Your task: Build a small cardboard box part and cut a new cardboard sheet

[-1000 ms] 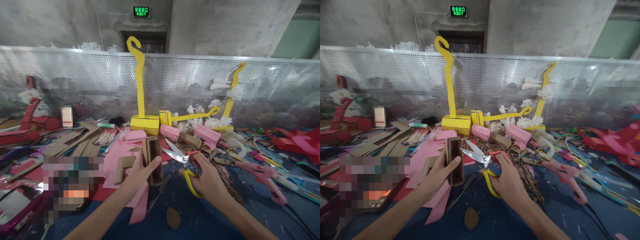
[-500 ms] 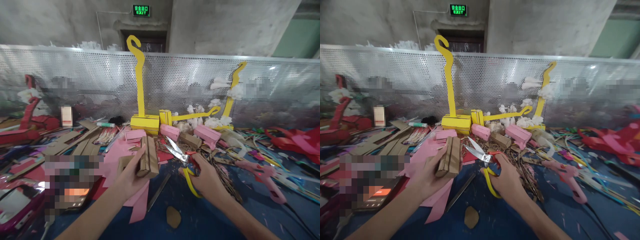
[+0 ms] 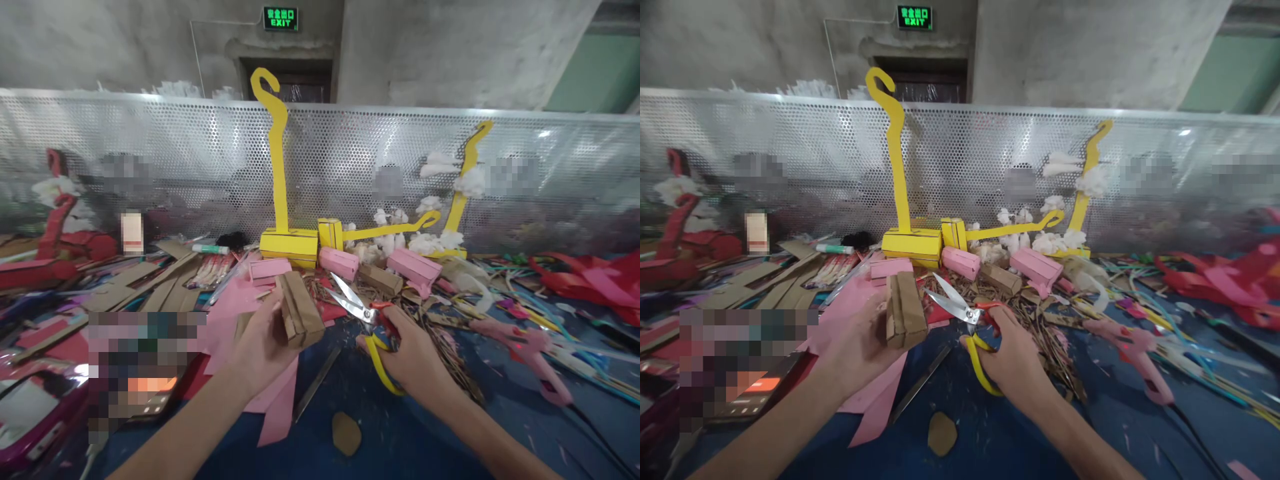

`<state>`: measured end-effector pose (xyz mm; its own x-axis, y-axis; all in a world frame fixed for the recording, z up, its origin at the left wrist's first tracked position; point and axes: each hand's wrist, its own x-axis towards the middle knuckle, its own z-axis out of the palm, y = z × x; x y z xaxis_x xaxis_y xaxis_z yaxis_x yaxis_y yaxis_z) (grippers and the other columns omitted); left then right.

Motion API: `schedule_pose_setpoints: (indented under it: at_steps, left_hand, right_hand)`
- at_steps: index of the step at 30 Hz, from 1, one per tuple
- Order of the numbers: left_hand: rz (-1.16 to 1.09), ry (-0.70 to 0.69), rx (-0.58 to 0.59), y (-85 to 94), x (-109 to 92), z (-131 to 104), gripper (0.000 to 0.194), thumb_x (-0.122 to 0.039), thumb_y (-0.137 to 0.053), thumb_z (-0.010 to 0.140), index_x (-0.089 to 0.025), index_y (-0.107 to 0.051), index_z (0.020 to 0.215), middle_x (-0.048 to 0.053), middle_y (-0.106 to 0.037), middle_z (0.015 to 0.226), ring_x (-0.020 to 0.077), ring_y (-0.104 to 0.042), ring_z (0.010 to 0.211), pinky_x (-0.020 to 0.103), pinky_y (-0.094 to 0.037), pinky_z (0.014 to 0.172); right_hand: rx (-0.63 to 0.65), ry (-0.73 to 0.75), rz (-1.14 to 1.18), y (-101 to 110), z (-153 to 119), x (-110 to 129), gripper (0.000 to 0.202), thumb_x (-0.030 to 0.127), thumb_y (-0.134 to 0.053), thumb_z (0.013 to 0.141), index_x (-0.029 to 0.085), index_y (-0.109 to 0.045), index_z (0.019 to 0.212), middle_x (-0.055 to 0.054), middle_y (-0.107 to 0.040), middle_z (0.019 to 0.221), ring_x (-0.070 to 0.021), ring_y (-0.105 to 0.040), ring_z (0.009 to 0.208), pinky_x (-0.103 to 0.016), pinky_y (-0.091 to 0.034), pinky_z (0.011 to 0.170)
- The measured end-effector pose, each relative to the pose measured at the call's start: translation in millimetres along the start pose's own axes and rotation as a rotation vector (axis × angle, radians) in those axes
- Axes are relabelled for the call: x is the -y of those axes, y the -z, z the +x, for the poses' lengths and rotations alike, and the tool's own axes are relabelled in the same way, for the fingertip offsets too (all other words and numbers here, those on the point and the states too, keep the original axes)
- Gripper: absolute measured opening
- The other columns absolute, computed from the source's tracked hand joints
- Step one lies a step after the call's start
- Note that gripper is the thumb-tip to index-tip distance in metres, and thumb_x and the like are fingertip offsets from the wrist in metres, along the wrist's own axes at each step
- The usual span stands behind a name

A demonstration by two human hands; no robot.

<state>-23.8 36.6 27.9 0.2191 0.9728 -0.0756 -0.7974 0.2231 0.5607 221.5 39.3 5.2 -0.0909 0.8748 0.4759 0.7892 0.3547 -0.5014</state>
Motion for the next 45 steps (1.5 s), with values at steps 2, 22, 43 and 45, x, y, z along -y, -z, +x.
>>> schedule_pose_setpoints:
  at_steps: [2,22,43,45]
  left_hand:
    - [0.015,-0.024,-0.012,-4.1,0.4,-2.7,0.005,-0.02,-0.065,0.089,-0.017,-0.065,0.093,0.002,-0.071,0.081,0.0148,-0.069,0.07,0.028,-0.059,0.072]
    - [0.216,-0.123,-0.123,-4.9,5.5,-2.3,0.021,-0.016,-0.069,0.087,-0.014,-0.068,0.108,0.009,-0.076,0.097,0.0196,-0.072,0.086,0.031,-0.062,0.077]
    - [0.099,-0.111,-0.226,-8.6,-0.7,-0.6,0.025,-0.025,-0.059,0.095,-0.012,-0.069,0.114,0.009,-0.077,0.096,0.0181,-0.074,0.08,0.027,-0.063,0.072]
    - [0.099,-0.086,-0.194,-9.7,-1.2,-0.7,0.03,-0.027,-0.058,0.096,-0.011,-0.067,0.119,0.01,-0.077,0.098,0.019,-0.074,0.082,0.028,-0.063,0.074]
  right_hand:
    - [0.002,0.001,0.008,0.0,0.1,0.5,0.032,0.047,-0.072,0.077,0.022,-0.054,0.088,-0.003,-0.059,0.082,-0.0208,-0.053,0.069,-0.03,-0.041,0.062]
    - [0.122,0.083,0.042,5.2,-5.9,12.0,0.027,0.039,-0.071,0.08,0.022,-0.052,0.089,-0.004,-0.061,0.087,-0.0209,-0.055,0.075,-0.03,-0.043,0.066]
    - [0.193,0.18,0.096,0.3,-11.4,10.4,0.023,0.016,-0.068,0.074,0.022,-0.056,0.093,-0.003,-0.065,0.094,-0.0192,-0.061,0.081,-0.027,-0.045,0.068]
    - [0.187,0.188,0.091,1.1,-11.6,11.2,0.024,0.017,-0.068,0.073,0.022,-0.057,0.094,-0.004,-0.065,0.095,-0.0202,-0.062,0.083,-0.027,-0.046,0.068]
